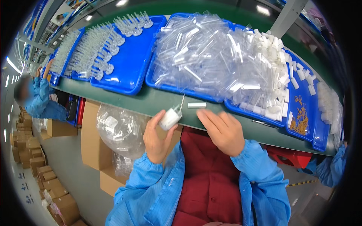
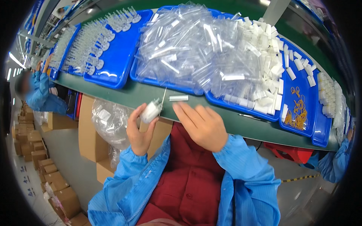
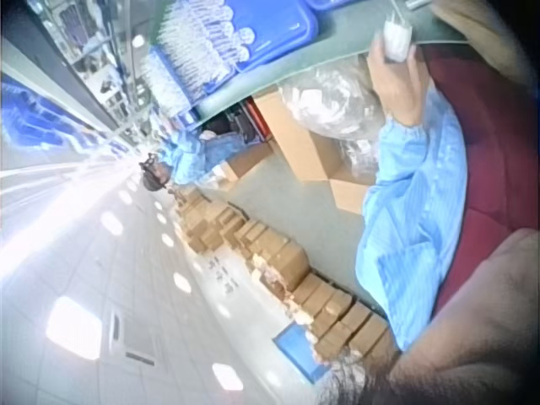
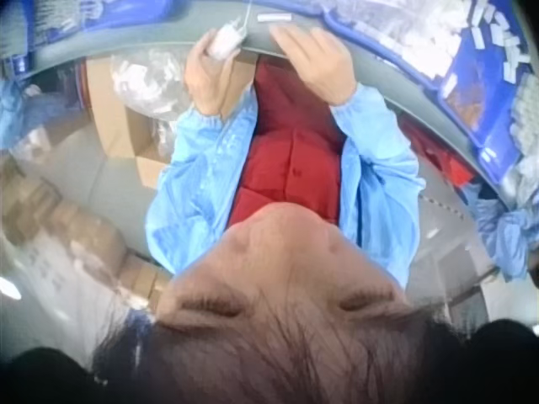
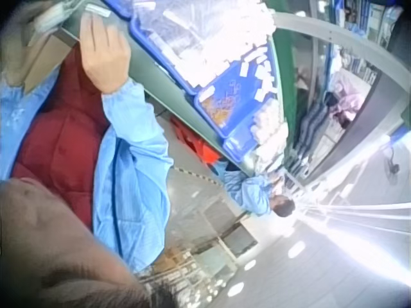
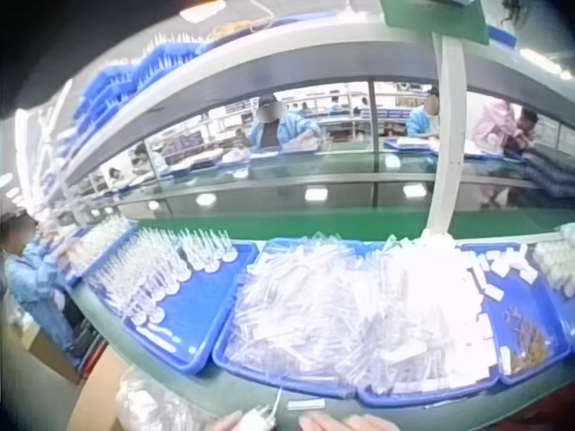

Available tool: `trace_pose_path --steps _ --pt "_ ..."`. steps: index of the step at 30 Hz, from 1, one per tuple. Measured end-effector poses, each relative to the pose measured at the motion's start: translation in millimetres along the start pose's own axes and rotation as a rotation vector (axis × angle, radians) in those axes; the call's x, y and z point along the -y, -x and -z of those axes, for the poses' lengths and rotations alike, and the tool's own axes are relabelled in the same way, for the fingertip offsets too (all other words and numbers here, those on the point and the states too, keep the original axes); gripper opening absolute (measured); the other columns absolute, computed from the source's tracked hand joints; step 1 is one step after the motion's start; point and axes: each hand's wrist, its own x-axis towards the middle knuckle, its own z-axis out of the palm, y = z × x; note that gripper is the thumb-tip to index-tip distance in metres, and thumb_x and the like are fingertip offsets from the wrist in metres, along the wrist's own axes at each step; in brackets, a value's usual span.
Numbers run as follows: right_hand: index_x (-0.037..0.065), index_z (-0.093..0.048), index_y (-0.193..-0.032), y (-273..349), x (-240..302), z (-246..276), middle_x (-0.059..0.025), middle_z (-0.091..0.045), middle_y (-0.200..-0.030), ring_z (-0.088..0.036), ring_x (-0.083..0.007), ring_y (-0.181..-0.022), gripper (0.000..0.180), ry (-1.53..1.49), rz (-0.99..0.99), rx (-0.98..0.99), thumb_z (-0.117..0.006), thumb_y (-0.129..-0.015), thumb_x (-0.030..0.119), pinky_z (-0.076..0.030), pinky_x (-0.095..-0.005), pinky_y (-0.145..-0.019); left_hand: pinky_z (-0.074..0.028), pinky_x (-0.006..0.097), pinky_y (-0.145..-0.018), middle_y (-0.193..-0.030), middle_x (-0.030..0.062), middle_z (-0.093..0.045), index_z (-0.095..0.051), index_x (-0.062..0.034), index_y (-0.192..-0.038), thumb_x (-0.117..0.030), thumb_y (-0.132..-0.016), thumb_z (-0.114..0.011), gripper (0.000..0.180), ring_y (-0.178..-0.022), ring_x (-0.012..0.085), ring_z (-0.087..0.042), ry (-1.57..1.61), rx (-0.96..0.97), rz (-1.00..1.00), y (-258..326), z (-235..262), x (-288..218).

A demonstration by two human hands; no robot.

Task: The person assembles small plastic components into a larger plastic assembly base by hand, then bundles the finished units with rubber bands and places them into plastic bags and storage trays.

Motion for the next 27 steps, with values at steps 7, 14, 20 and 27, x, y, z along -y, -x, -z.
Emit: trace_pose_path --steps 7,14,20,27 --pt "-0.001 -0.061 -0.122 -9 3 -12 -0.0071 -0.059 -0.102 -0.057 -0.0204 -0.088 0.042 0.179 -0.008 0.192 -0.059 -0.080 0.008 -0.045 -0.0312 -0.072 -0.052 0.040 -0.094 -0.130 0.0203 -0.061 -0.058 -0.0011 -0.128 0.002 -0.073 -0.083 0.061 -0.115 0.0368 -0.062 -0.095 -0.096 -0.166 13 -9 -18" --pt "0.004 -0.063 -0.104 3 -1 13 -0.0053 -0.052 -0.087 -0.051 -0.0211 -0.086 0.026 0.203 -0.013 0.242 -0.059 -0.079 0.011 -0.042 -0.0323 -0.071 -0.053 0.038 -0.094 -0.132 0.0184 -0.059 -0.062 -0.0019 -0.125 0.002 -0.076 -0.079 0.052 -0.117 0.0354 -0.061 -0.082 -0.009 -0.113 4 -2 -31" --pt "0.001 -0.048 -0.132 36 10 48 -0.0107 -0.067 -0.103 -0.065 -0.0127 -0.090 0.055 -1.170 -0.724 -0.196 -0.075 -0.083 -0.004 -0.052 -0.0253 -0.081 -0.048 0.040 -0.103 -0.136 0.0226 -0.054 -0.054 -0.0001 -0.127 0.009 -0.082 -0.070 0.049 -0.125 0.0313 -0.056 0.442 0.055 -0.034 16 -18 -42" --pt "0.000 -0.047 -0.127 58 11 61 -0.0098 -0.067 -0.100 -0.063 -0.0135 -0.092 0.047 -1.247 -1.058 -0.591 -0.072 -0.088 0.003 -0.051 -0.0279 -0.083 -0.050 0.039 -0.098 -0.129 0.0195 -0.059 -0.062 -0.0021 -0.120 0.008 -0.075 -0.076 0.048 -0.119 0.0333 -0.059 0.727 0.318 -0.099 11 -52 -82"
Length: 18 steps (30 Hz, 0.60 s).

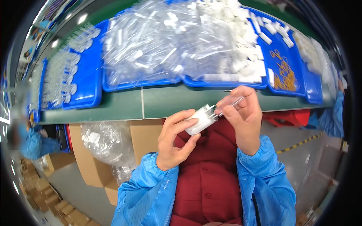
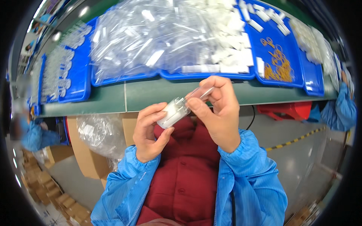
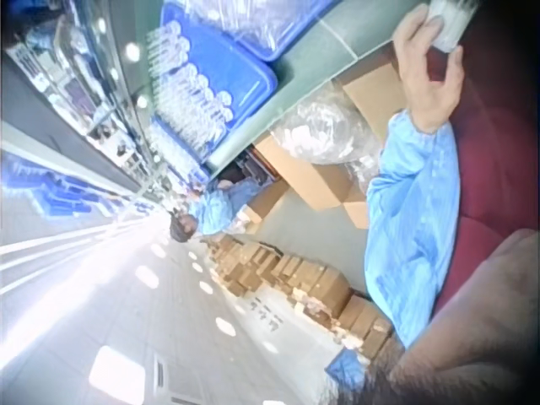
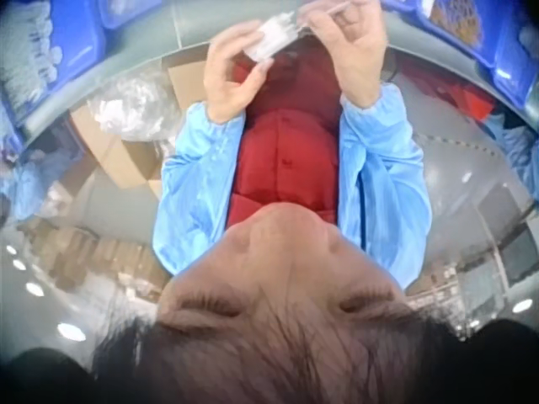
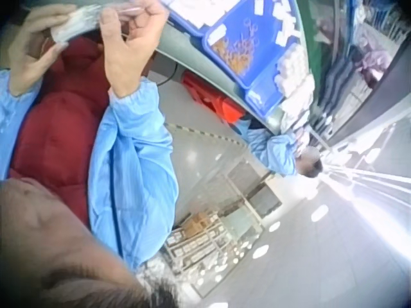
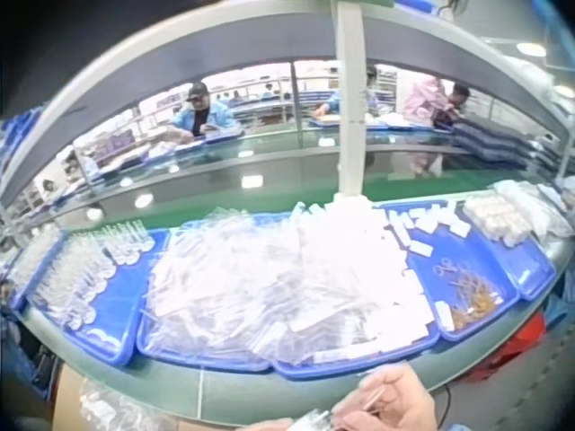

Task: The person assembles small plastic components into a larger plastic assembly base by hand, then bundles the finished units with rubber bands and places them into plastic bags and storage trays.

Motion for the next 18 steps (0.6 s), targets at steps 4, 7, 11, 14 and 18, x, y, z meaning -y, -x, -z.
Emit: trace_pose_path --steps 4,7,11,14,18 --pt "0.003 -0.047 -0.124 8 0 25 -0.0048 -0.068 -0.094 -0.063 -0.0107 -0.088 0.045 0.217 0.117 -0.043 -0.074 -0.089 0.008 -0.046 -0.0263 -0.082 -0.051 0.039 -0.098 -0.131 0.0170 -0.055 -0.063 -0.0057 -0.120 0.008 -0.076 -0.076 0.048 -0.118 0.0314 -0.059 0.009 0.143 0.008 -17 -22 -4" --pt "0.006 -0.050 -0.122 8 1 37 -0.0012 -0.065 -0.089 -0.062 -0.0091 -0.086 0.044 0.357 0.082 0.048 -0.076 -0.087 0.010 -0.044 -0.0257 -0.078 -0.052 0.039 -0.097 -0.132 0.0166 -0.053 -0.063 -0.0066 -0.120 0.009 -0.077 -0.075 0.047 -0.118 0.0316 -0.059 -0.126 0.219 0.016 -22 -28 -10" --pt "0.005 -0.049 -0.122 2 -5 44 -0.0029 -0.065 -0.089 -0.062 -0.0107 -0.084 0.045 0.375 0.109 0.059 -0.076 -0.086 0.007 -0.046 -0.0265 -0.080 -0.052 0.038 -0.096 -0.131 0.0161 -0.053 -0.064 -0.0059 -0.118 0.008 -0.077 -0.076 0.044 -0.117 0.0322 -0.059 -0.037 0.184 0.140 -21 -38 -11" --pt "0.003 -0.048 -0.122 -5 -7 42 -0.0054 -0.065 -0.091 -0.064 -0.0128 -0.085 0.048 0.299 0.134 0.087 -0.077 -0.084 0.004 -0.049 -0.0281 -0.082 -0.053 0.038 -0.095 -0.131 0.0152 -0.053 -0.065 -0.0062 -0.116 0.006 -0.077 -0.077 0.042 -0.115 0.0325 -0.060 0.067 0.146 0.228 -25 -43 -13" --pt "0.001 -0.046 -0.121 -9 -11 48 -0.0100 -0.068 -0.097 -0.067 -0.0151 -0.092 0.050 0.314 0.220 0.162 -0.078 -0.083 0.002 -0.053 -0.0297 -0.084 -0.054 0.038 -0.092 -0.129 0.0142 -0.055 -0.065 -0.0063 -0.112 0.003 -0.076 -0.080 0.040 -0.113 0.0308 -0.061 -0.171 0.090 0.145 -32 -49 -21"
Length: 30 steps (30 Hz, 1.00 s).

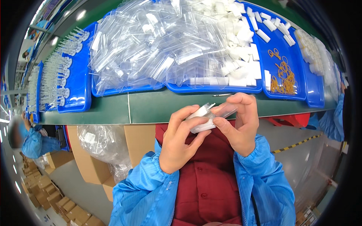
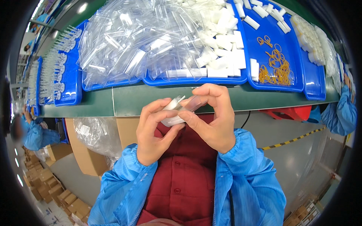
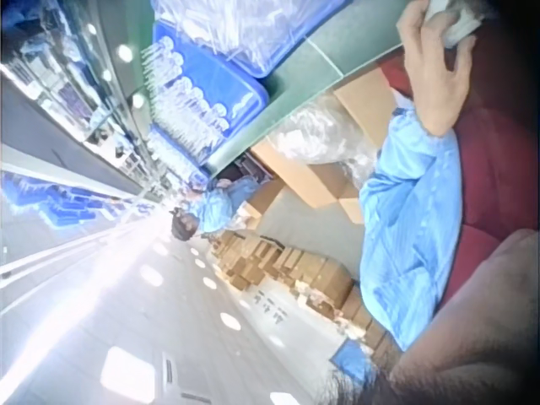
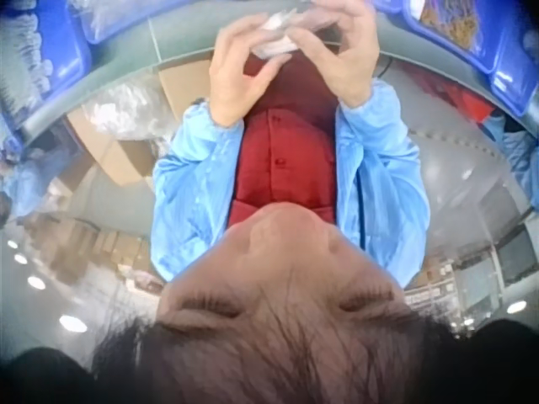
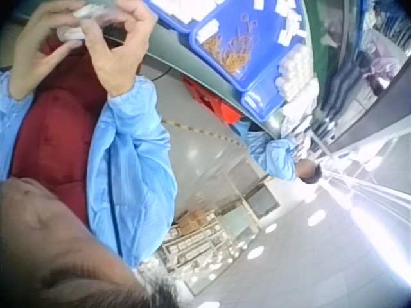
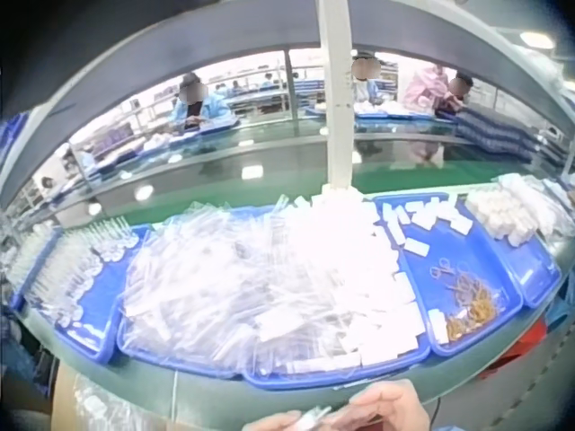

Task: The person assembles small plastic components into a larger plastic assembly base by hand, then bundles the finished units with rubber bands and places them into plastic bags and storage trays.

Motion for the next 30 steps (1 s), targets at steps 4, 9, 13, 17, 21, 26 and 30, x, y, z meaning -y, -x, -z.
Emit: trace_pose_path --steps 4,9,13,17,21,26,30 --pt "0.002 -0.046 -0.118 -1 -2 8 -0.0117 -0.069 -0.099 -0.067 -0.0147 -0.093 0.048 -0.061 -0.020 -0.009 -0.078 -0.083 0.000 -0.053 -0.0289 -0.085 -0.053 0.038 -0.098 -0.135 0.0161 -0.048 -0.061 -0.0009 -0.109 0.008 -0.078 -0.077 0.037 -0.121 0.0272 -0.057 -0.042 0.084 0.000 -2 0 0" --pt "0.004 -0.047 -0.116 0 2 16 -0.0094 -0.069 -0.094 -0.065 -0.0124 -0.091 0.044 -0.377 -0.227 -0.122 -0.078 -0.084 0.001 -0.051 -0.0270 -0.082 -0.055 0.036 -0.097 -0.133 0.0146 -0.050 -0.061 -0.0001 -0.107 0.007 -0.079 -0.076 0.033 -0.119 0.0257 -0.059 0.300 0.111 0.184 -3 -6 4" --pt "0.004 -0.050 -0.112 2 0 29 -0.0072 -0.067 -0.090 -0.062 -0.0101 -0.084 0.035 -0.362 -0.310 -0.121 -0.076 -0.088 0.007 -0.049 -0.0249 -0.077 -0.055 0.036 -0.099 -0.132 0.0126 -0.048 -0.061 0.0009 -0.108 0.006 -0.082 -0.075 0.029 -0.119 0.0231 -0.058 0.589 0.163 0.349 -10 -12 2" --pt "0.005 -0.050 -0.110 2 5 28 -0.0086 -0.066 -0.087 -0.061 -0.0125 -0.079 0.032 -0.324 -0.277 -0.156 -0.072 -0.092 0.019 -0.050 -0.0263 -0.074 -0.055 0.035 -0.099 -0.131 0.0126 -0.049 -0.061 0.0009 -0.107 0.006 -0.083 -0.075 0.028 -0.119 0.0230 -0.058 0.622 0.191 0.353 -13 -17 2" --pt "0.004 -0.052 -0.107 6 -1 24 -0.0072 -0.067 -0.091 -0.063 -0.0104 -0.082 0.030 -0.188 -0.137 -0.201 -0.075 -0.089 0.009 -0.050 -0.0243 -0.074 -0.055 0.035 -0.098 -0.131 0.0124 -0.049 -0.061 0.0009 -0.107 0.005 -0.084 -0.074 0.026 -0.118 0.0226 -0.058 0.532 0.183 0.286 -14 -16 2" --pt "0.004 -0.050 -0.105 8 -3 23 -0.0078 -0.067 -0.092 -0.064 -0.0106 -0.083 0.033 -0.190 -0.136 -0.116 -0.077 -0.087 0.008 -0.050 -0.0245 -0.074 -0.056 0.034 -0.097 -0.129 0.0122 -0.051 -0.060 0.0004 -0.107 0.003 -0.086 -0.073 0.025 -0.117 0.0214 -0.059 0.630 0.154 0.368 -15 -14 -1" --pt "0.006 -0.049 -0.099 8 -5 16 -0.0079 -0.068 -0.091 -0.064 -0.0116 -0.082 0.035 -0.188 -0.128 -0.151 -0.080 -0.084 0.007 -0.050 -0.0250 -0.074 -0.057 0.032 -0.092 -0.127 0.0119 -0.053 -0.060 0.0004 -0.106 0.002 -0.087 -0.073 0.023 -0.112 0.0200 -0.061 0.680 0.106 0.443 -13 -15 -3"
